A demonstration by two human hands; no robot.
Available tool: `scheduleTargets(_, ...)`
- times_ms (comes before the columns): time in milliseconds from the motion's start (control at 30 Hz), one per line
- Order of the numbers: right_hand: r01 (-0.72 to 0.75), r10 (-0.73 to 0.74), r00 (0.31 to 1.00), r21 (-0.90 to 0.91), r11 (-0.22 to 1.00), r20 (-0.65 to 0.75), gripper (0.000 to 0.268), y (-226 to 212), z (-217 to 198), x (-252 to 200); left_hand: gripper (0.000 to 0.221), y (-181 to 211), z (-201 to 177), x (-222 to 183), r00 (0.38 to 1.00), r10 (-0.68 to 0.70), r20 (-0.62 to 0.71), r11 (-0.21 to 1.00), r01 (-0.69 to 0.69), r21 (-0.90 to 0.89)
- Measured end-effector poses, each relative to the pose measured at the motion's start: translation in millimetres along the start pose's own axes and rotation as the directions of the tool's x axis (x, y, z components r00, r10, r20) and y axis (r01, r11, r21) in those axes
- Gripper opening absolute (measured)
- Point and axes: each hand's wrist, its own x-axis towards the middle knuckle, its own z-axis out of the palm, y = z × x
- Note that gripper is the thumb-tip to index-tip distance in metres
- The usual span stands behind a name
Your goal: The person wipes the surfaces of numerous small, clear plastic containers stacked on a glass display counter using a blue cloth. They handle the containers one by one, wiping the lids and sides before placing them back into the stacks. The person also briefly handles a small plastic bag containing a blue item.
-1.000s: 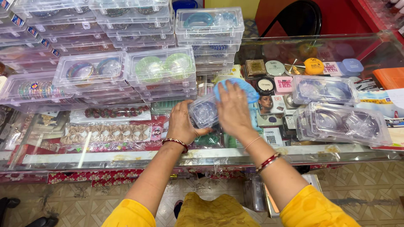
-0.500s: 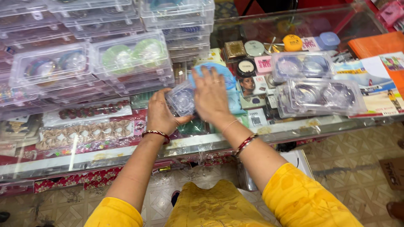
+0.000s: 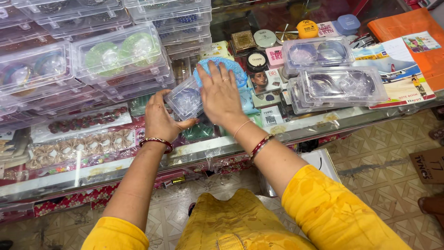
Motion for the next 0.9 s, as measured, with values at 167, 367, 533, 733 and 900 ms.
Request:
scheduleTargets(167, 0.231, -0.232, 0.973, 0.134, 0.964, -0.009, 0.057, -44, 17, -35, 0.090, -26, 16, 0, 0.999, 0.037, -0.027, 0.998, -0.035, 0.057)
scheduleTargets(367, 0.077, -0.079, 0.996, 0.055, 0.996, 0.031, 0.055, -4, 9, -15, 0.099, -9, 4, -1, 0.999, -0.028, 0.017, 0.999, 0.029, -0.024)
scheduleTargets(533, -0.010, 0.010, 1.000, 0.006, 1.000, 0.010, 0.058, 12, -2, -6, 0.105, 4, -5, -1, 1.000, -0.028, 0.012, 0.999, 0.028, -0.036)
scheduleTargets(733, 0.200, -0.213, 0.974, 0.148, 0.969, 0.080, 0.058, -48, 11, -36, 0.082, -32, 19, -1, 0.997, 0.052, -0.055, 0.997, -0.049, 0.058)
scheduleTargets(900, 0.084, -0.093, 0.992, 0.106, 0.991, 0.090, 0.052, -20, 5, -16, 0.101, -17, 9, -1, 0.999, -0.028, 0.021, 0.999, 0.029, -0.040)
